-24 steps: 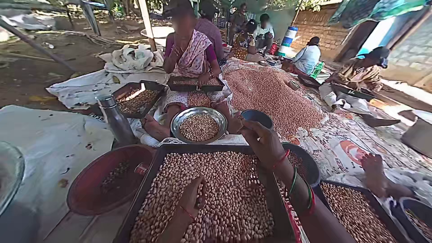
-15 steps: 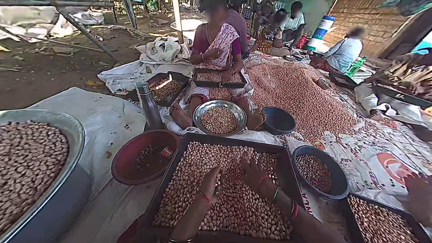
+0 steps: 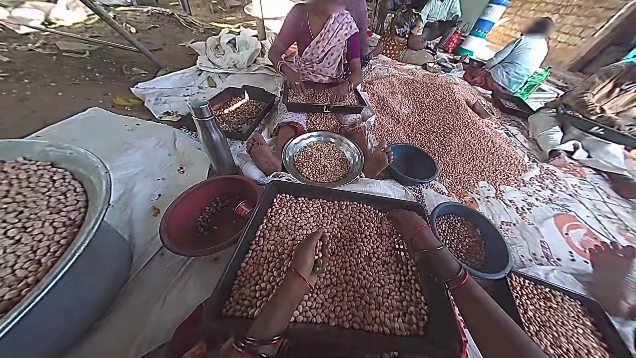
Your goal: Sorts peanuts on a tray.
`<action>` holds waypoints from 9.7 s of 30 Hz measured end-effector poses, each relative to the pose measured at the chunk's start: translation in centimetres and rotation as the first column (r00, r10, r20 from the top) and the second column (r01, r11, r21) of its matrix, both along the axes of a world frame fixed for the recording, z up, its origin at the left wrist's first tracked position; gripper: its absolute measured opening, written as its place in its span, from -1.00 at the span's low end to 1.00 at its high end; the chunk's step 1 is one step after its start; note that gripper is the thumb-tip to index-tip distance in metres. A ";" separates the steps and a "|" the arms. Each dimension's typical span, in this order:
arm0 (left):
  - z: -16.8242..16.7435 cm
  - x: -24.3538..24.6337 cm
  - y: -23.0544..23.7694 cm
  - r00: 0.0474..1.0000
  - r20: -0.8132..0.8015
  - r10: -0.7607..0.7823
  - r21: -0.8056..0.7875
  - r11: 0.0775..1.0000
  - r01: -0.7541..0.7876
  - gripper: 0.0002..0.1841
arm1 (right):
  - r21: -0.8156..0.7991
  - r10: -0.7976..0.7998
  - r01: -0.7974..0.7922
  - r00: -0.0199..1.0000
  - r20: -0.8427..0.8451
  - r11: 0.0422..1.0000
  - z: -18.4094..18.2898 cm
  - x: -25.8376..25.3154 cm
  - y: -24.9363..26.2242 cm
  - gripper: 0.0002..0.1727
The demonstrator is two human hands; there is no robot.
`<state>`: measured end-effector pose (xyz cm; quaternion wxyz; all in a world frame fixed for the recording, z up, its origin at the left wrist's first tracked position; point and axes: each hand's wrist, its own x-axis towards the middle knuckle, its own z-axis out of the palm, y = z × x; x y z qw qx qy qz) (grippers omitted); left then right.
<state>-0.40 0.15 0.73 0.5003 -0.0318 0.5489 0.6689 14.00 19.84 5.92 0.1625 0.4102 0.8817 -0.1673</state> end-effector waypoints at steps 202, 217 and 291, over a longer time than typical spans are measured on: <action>0.2 -0.3 0.1 0.990 0.140 -0.028 0.023 0.999 0.025 -0.67 | -0.311 0.528 -0.458 0.825 0.201 0.833 -2.2 -2.3 -10.1 -0.64; -0.1 -0.4 0.0 0.981 0.150 -0.120 -0.027 0.992 0.125 -0.53 | 0.030 0.302 -0.343 0.778 -0.551 0.939 -1.4 -2.2 -9.2 -0.65; 6.4 9.8 15.3 0.496 -0.675 -0.546 -0.165 0.767 0.620 -0.46 | -0.407 -0.454 0.257 0.723 -0.521 0.876 -11.1 13.7 3.3 -0.57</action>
